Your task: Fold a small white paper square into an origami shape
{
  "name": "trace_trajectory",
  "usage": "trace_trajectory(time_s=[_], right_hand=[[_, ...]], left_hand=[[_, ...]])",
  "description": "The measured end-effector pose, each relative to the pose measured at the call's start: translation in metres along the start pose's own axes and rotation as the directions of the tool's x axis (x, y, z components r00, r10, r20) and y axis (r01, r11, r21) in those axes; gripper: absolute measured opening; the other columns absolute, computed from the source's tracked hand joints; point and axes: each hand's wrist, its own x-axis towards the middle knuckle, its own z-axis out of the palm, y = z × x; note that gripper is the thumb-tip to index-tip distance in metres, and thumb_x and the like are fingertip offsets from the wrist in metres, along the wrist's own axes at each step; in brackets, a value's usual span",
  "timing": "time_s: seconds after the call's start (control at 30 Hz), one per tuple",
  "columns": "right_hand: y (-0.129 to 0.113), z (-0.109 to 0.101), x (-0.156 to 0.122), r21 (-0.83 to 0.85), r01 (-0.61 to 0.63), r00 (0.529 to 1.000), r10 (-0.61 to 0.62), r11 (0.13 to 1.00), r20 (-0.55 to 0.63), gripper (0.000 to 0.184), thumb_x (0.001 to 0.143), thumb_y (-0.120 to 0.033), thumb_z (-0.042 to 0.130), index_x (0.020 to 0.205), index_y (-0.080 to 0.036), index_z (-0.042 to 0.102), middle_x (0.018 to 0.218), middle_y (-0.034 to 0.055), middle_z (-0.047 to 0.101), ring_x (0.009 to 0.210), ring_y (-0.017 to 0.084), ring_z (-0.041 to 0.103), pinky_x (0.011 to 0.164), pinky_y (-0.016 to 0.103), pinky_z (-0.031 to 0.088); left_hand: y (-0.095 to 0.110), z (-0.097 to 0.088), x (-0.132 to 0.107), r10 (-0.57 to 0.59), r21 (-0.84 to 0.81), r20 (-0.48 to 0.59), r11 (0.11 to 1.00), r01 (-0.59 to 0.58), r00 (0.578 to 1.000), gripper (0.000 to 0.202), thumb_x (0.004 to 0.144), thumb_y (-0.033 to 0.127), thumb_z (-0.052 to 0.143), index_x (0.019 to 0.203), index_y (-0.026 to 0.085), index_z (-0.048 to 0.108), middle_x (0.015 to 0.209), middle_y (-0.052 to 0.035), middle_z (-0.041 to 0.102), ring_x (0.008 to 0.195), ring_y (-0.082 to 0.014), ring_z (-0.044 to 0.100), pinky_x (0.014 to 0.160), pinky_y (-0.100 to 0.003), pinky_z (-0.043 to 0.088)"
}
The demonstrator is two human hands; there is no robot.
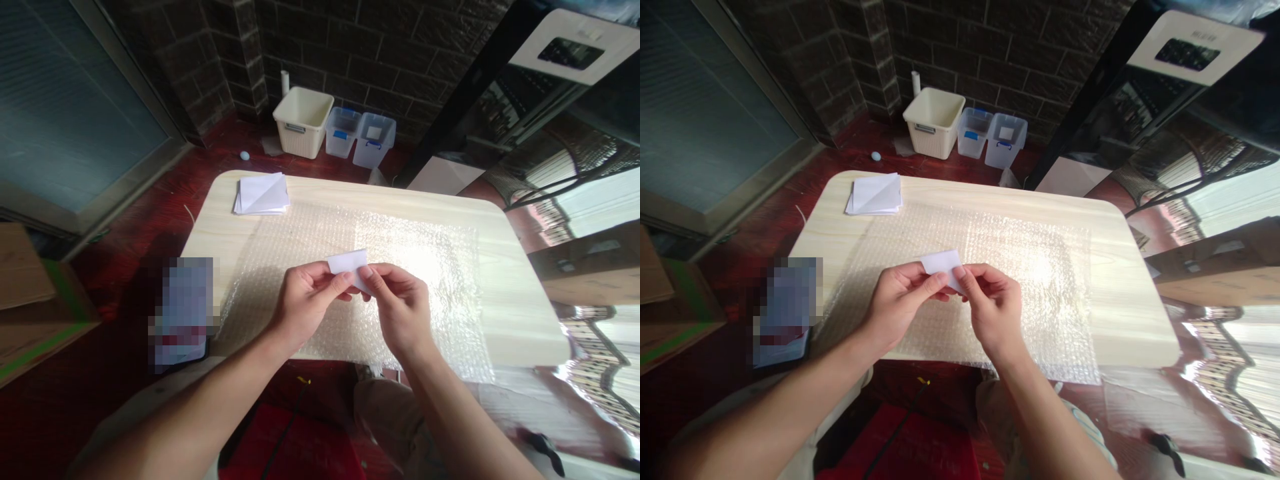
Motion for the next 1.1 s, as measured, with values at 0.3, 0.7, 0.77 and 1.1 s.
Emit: trace_trajectory(time_s=[0.3,0.7,0.77,1.1], right_hand=[[-0.002,0.005,-0.003,-0.064,0.002,1.0,-0.004,0.998,-0.03,0.027,0.093,-0.041,0.079,0.079,-0.019,0.074,0.062,-0.0002,0.065,0.055,0.012,0.057,0.054,0.027,0.046],[-0.005,0.011,-0.002,-0.069,0.006,0.997,-0.001,0.998,0.076,0.029,0.097,-0.045,0.074,0.087,-0.018,0.071,0.067,0.0006,0.066,0.057,0.012,0.058,0.054,0.026,0.047],[-0.008,0.01,-0.004,-0.062,-0.01,0.992,0.017,0.998,0.124,0.029,0.098,-0.046,0.073,0.092,-0.018,0.072,0.068,0.0007,0.067,0.058,0.013,0.06,0.056,0.027,0.049],[-0.017,-0.001,-0.014,-0.144,0.015,0.992,0.004,0.989,0.126,0.033,0.098,-0.046,0.072,0.08,-0.018,0.071,0.068,0.0037,0.071,0.057,0.014,0.06,0.056,0.026,0.049]], left_hand=[[-0.003,0.0,-0.001,0.047,0.044,-0.099,0.998,-0.043,0.994,0.023,0.09,0.037,0.081,0.082,0.015,0.079,0.079,-0.0073,0.082,0.075,-0.0204,0.079,0.073,-0.03,0.066],[-0.009,-0.002,0.006,0.078,0.049,-0.071,0.996,-0.075,0.994,0.024,0.091,0.036,0.08,0.096,0.013,0.081,0.08,-0.0064,0.079,0.067,-0.016,0.072,0.067,-0.027,0.06],[-0.008,-0.002,0.005,0.097,0.077,-0.088,0.993,-0.09,0.991,0.023,0.09,0.035,0.08,0.094,0.012,0.081,0.078,-0.0058,0.078,0.066,-0.0158,0.071,0.065,-0.026,0.059],[-0.011,0.008,-0.003,0.107,0.036,0.028,0.993,-0.108,0.994,0.02,0.093,0.031,0.075,0.097,0.012,0.081,0.075,-0.0069,0.078,0.064,-0.0166,0.073,0.063,-0.027,0.058]])
